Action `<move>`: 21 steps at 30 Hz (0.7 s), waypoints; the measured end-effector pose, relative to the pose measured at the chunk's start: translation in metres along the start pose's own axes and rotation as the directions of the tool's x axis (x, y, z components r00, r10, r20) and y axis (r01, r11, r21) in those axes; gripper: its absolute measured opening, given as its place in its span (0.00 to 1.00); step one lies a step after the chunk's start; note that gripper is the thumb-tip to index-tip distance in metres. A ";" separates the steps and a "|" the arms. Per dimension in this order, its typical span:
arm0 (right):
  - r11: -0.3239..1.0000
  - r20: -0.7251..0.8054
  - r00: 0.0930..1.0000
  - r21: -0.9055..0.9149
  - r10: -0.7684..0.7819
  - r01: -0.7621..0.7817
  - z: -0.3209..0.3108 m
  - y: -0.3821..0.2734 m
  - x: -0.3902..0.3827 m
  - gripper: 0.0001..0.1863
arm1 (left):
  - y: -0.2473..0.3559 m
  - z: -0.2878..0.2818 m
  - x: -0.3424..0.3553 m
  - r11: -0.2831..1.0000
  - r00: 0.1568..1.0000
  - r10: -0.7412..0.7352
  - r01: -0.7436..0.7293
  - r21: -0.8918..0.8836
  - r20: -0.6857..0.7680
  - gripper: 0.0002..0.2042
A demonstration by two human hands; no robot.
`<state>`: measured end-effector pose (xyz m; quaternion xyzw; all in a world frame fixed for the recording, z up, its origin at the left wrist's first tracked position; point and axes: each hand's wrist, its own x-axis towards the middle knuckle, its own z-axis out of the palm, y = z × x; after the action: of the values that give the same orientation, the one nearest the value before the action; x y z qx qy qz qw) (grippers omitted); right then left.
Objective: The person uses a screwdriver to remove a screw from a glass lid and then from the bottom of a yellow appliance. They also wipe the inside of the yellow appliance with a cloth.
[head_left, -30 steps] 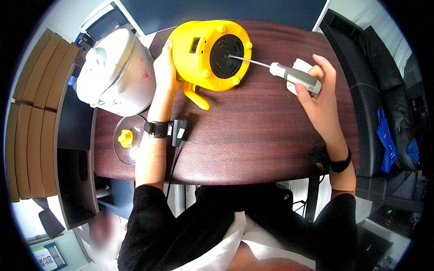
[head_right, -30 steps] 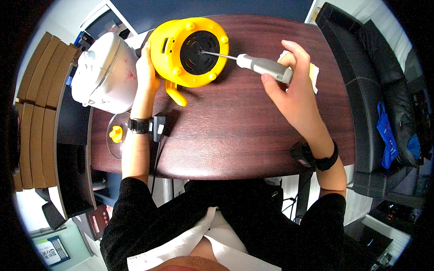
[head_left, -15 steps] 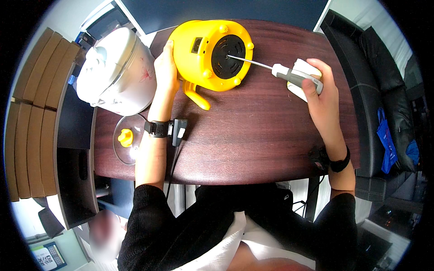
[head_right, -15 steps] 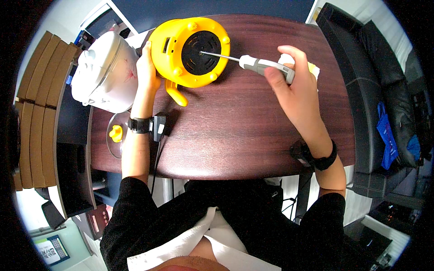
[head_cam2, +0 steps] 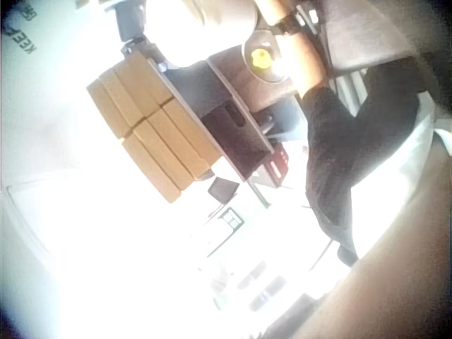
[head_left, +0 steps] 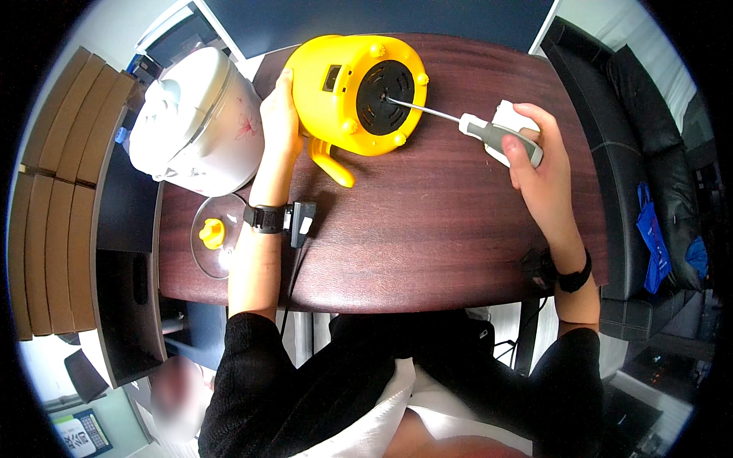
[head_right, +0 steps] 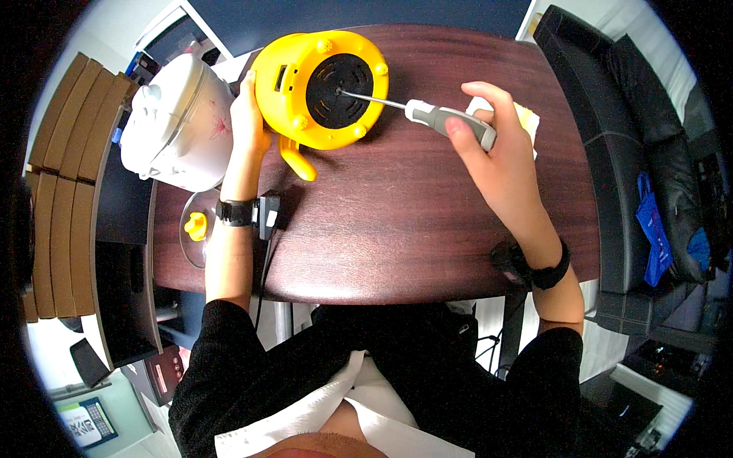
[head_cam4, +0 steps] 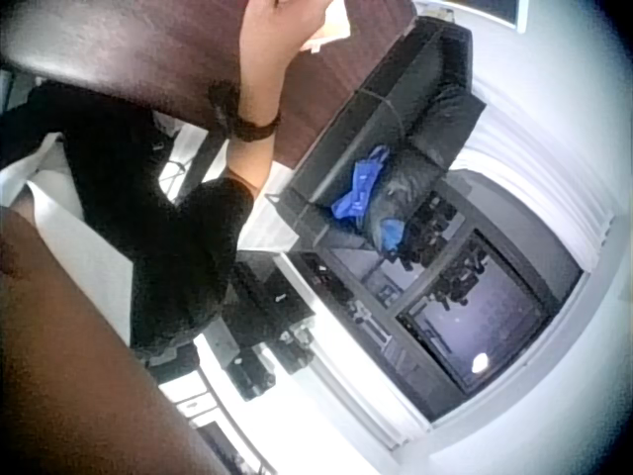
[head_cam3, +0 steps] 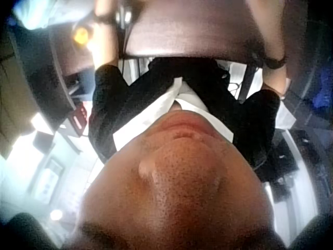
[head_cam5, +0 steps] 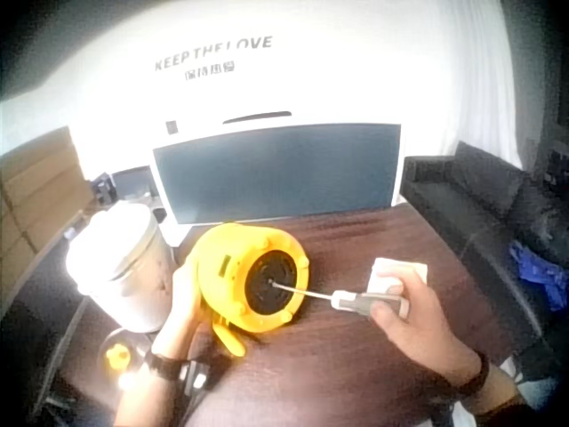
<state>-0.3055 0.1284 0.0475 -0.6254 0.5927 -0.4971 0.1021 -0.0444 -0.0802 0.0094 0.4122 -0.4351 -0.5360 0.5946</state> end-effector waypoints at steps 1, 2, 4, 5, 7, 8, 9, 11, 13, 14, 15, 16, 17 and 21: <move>0.997 -0.030 0.996 0.004 -0.081 0.081 0.002 -0.002 -0.001 0.19 | -0.001 0.000 0.001 1.000 1.000 -0.010 0.010 -0.012 0.004 0.20; 0.993 -0.064 0.991 0.000 -0.120 0.120 0.004 -0.002 0.000 0.19 | -0.003 -0.001 0.004 1.000 1.000 -0.019 0.020 -0.024 0.008 0.20; 0.993 -0.079 0.990 -0.003 -0.115 0.115 0.007 0.000 0.001 0.20 | -0.003 -0.003 0.005 0.999 0.999 -0.033 0.033 -0.025 0.010 0.20; 0.998 -0.060 0.996 -0.003 -0.070 0.070 0.006 0.001 0.001 0.21 | -0.003 -0.004 0.004 0.999 0.999 -0.036 0.036 -0.016 0.008 0.20; 0.984 0.082 0.980 -0.018 0.180 -0.179 -0.004 0.004 0.001 0.24 | -0.003 -0.004 0.004 0.999 0.999 -0.037 0.037 -0.006 0.002 0.20; 0.987 0.070 0.985 0.004 0.158 -0.159 -0.003 0.003 0.001 0.24 | -0.002 -0.004 0.004 0.999 0.999 -0.036 0.036 -0.004 -0.002 0.20; 0.990 0.056 0.989 0.024 0.138 -0.140 -0.002 0.001 0.000 0.24 | -0.003 -0.004 0.004 0.999 0.999 -0.035 0.035 -0.002 -0.004 0.20; 0.998 -0.016 0.999 0.048 0.028 -0.027 0.003 0.000 0.000 0.23 | -0.003 -0.003 0.004 0.999 0.999 -0.034 0.034 -0.010 0.002 0.20; 0.987 -0.129 0.980 0.041 -0.151 0.157 0.009 0.002 0.001 0.22 | -0.003 -0.002 0.004 0.999 0.999 -0.034 0.034 -0.015 0.004 0.20; 0.991 -0.118 0.986 0.049 -0.116 0.123 0.008 0.004 0.001 0.22 | -0.003 -0.002 0.004 0.999 0.999 -0.033 0.033 -0.016 0.004 0.20; 0.994 -0.106 0.991 0.059 -0.082 0.089 0.007 0.008 0.002 0.22 | -0.002 -0.003 0.004 0.999 1.000 -0.031 0.031 -0.016 0.001 0.20; 0.996 -0.094 0.994 0.069 -0.049 0.055 0.007 0.010 0.002 0.22 | -0.003 -0.004 0.004 1.000 1.000 -0.020 0.020 -0.016 0.005 0.20; 0.998 -0.030 0.998 0.040 0.053 -0.052 0.005 0.008 0.002 0.24 | -0.003 -0.005 0.004 1.000 1.000 -0.009 0.009 -0.016 0.009 0.20; 0.996 -0.036 0.996 -0.054 -0.077 0.075 0.004 0.007 0.002 0.27 | 0.000 0.000 0.001 1.000 1.000 -0.021 0.021 0.001 -0.001 0.20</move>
<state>-0.3068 0.1229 0.0416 -0.6403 0.5834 -0.4965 0.0555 -0.0442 -0.0808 0.0095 0.4174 -0.4308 -0.5419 0.5887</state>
